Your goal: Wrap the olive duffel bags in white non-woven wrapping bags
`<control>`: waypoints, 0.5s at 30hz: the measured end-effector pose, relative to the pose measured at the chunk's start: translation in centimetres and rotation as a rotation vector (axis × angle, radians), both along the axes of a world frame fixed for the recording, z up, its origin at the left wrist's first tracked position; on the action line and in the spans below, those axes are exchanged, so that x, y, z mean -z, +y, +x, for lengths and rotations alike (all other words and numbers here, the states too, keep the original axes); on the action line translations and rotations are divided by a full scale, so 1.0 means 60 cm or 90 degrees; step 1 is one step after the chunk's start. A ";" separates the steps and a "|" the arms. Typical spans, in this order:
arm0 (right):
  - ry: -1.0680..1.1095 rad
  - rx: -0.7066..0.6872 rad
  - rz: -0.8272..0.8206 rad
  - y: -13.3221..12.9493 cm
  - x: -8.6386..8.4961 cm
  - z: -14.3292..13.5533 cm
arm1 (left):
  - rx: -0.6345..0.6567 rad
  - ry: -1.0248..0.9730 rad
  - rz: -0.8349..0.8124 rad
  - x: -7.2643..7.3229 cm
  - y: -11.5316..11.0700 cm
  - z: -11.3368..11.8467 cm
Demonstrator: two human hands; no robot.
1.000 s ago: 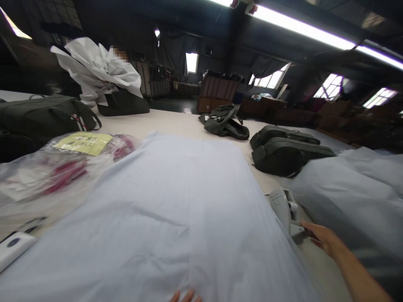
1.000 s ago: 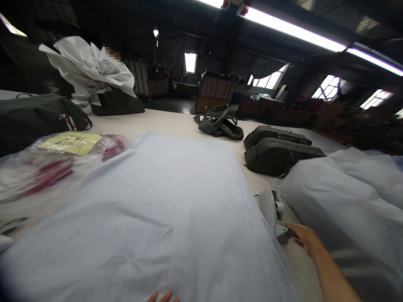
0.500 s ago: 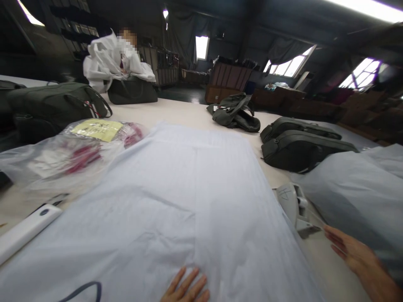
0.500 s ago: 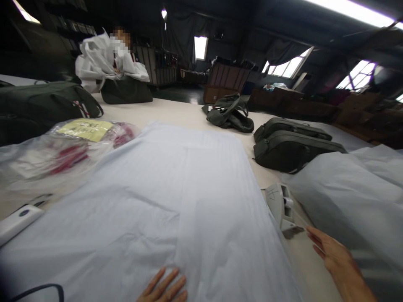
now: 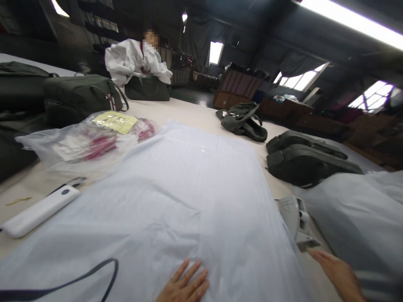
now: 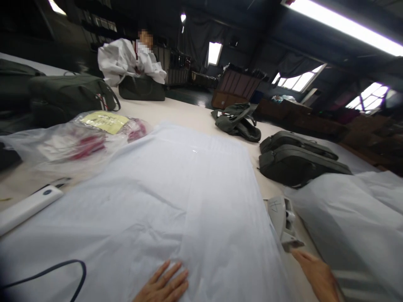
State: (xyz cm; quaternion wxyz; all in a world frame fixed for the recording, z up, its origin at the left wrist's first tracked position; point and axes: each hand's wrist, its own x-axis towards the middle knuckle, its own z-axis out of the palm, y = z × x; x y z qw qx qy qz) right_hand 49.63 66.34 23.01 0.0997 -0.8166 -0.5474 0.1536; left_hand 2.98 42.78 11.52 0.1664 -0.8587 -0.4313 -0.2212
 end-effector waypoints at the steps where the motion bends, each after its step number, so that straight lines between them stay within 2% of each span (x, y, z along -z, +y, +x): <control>1: 0.091 -0.017 0.009 -0.002 -0.014 -0.052 | -0.002 -0.007 -0.001 0.001 -0.001 0.001; 3: 0.246 -0.134 -0.014 -0.004 -0.038 -0.183 | -0.009 -0.013 -0.005 0.002 -0.003 0.002; 5: 0.363 -0.251 -0.068 -0.001 -0.050 -0.322 | -0.017 -0.017 -0.013 0.002 -0.004 0.003; 8: 0.441 -0.399 -0.171 0.009 -0.040 -0.489 | -0.010 -0.021 -0.020 0.002 -0.004 0.004; 11: 0.457 -0.463 -0.255 0.023 -0.007 -0.577 | -0.009 -0.027 -0.025 0.005 -0.005 0.004; 15: 0.400 -0.474 -0.327 0.048 0.036 -0.617 | -0.016 -0.037 -0.023 0.007 -0.006 0.005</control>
